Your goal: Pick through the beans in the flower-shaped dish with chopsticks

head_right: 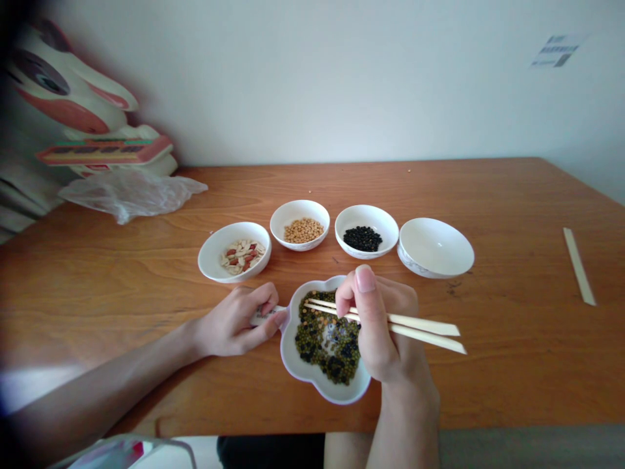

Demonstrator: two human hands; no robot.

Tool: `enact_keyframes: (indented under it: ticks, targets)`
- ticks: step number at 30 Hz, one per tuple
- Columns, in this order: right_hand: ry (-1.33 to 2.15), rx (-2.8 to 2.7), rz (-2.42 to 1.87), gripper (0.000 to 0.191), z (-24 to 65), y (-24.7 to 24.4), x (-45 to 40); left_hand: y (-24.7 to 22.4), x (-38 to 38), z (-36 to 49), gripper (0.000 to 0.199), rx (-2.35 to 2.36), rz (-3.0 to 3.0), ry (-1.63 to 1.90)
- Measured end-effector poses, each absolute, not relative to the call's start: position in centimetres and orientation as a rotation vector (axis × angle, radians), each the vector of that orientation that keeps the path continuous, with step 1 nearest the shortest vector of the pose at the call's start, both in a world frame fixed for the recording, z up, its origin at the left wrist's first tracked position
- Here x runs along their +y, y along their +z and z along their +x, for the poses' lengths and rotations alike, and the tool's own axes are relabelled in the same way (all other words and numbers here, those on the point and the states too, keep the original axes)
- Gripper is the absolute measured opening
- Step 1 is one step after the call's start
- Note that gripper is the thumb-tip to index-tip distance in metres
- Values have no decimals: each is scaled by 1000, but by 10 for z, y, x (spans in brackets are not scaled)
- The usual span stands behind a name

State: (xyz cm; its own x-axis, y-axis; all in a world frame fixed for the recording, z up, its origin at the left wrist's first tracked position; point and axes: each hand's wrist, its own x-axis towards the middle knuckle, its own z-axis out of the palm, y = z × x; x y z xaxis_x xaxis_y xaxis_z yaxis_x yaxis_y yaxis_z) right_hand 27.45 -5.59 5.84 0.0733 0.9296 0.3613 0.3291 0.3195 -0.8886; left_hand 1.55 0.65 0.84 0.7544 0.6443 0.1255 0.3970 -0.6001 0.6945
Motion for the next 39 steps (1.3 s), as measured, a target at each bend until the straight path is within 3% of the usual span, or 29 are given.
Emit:
enact_keyframes:
  ticks: [39]
  targets:
    - [617,-1498,-1213,71,273,61,-54,9,6,16,24,774,2282,487]
